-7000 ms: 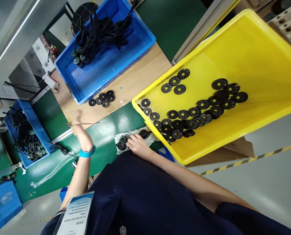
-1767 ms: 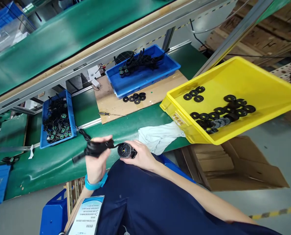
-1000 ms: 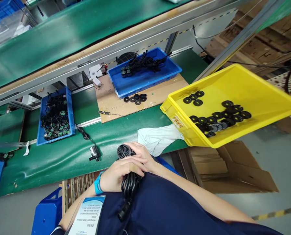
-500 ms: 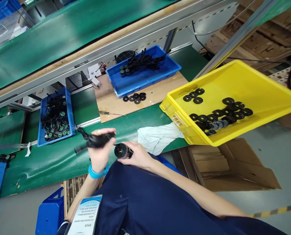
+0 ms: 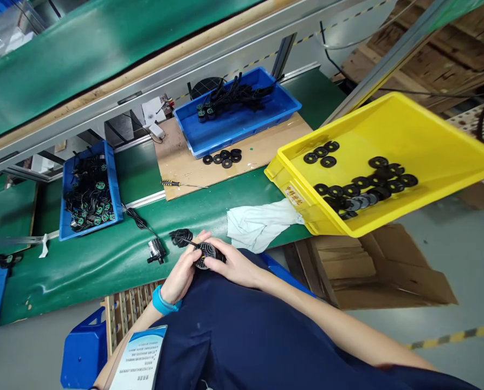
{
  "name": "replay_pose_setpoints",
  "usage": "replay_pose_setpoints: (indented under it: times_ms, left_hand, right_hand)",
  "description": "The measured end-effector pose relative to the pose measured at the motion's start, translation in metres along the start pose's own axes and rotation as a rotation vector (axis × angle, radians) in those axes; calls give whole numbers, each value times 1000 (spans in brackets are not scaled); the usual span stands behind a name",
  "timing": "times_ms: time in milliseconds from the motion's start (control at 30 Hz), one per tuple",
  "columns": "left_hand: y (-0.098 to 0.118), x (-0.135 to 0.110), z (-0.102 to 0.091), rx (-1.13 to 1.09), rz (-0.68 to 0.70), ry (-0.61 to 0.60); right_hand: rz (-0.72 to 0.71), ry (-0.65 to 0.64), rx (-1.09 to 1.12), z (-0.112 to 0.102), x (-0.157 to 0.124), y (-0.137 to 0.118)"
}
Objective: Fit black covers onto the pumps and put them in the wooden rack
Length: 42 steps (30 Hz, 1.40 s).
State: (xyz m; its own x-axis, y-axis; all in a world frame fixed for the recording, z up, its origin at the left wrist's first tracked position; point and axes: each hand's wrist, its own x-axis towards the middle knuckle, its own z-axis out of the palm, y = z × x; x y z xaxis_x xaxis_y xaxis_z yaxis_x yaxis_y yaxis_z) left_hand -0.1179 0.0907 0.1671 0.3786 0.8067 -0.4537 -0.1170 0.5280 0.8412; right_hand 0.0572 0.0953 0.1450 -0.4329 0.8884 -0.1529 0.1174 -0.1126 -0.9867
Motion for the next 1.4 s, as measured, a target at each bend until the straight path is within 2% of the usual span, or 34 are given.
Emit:
replay_pose_setpoints:
  times_ms: [100, 267, 433, 600, 733, 867, 967, 1067, 1233, 1400]
  left_hand:
    - [1, 0, -4, 78, 25, -62]
    - [9, 5, -5, 172, 14, -148]
    - [1, 13, -3, 17, -28, -193]
    - [-7, 18, 0, -148, -89, -154]
    - [-4, 23, 0, -207, -147, -113]
    - [-1, 34, -2, -217, -210, -123]
    - [-6, 44, -4, -196, -153, -87]
    - [-19, 58, -12, -65, -88, -15]
    - [-48, 88, -48, 146, 42, 17]
    - [-86, 97, -82, 212, 94, 82]
  right_hand:
    - [104, 9, 142, 1, -2, -6]
    - [228, 82, 221, 2, -1, -4]
    - [277, 196, 360, 6, -4, 14]
    - [341, 338, 492, 13, -7, 26]
    - [383, 370, 560, 16, -3, 24]
    - [402, 403, 582, 11, 9, 20]
    - [377, 447, 554, 8, 24, 25]
    - [326, 488, 499, 11, 43, 44]
    - [243, 394, 407, 21, 73, 92]
    - [203, 160, 261, 28, 87, 137]
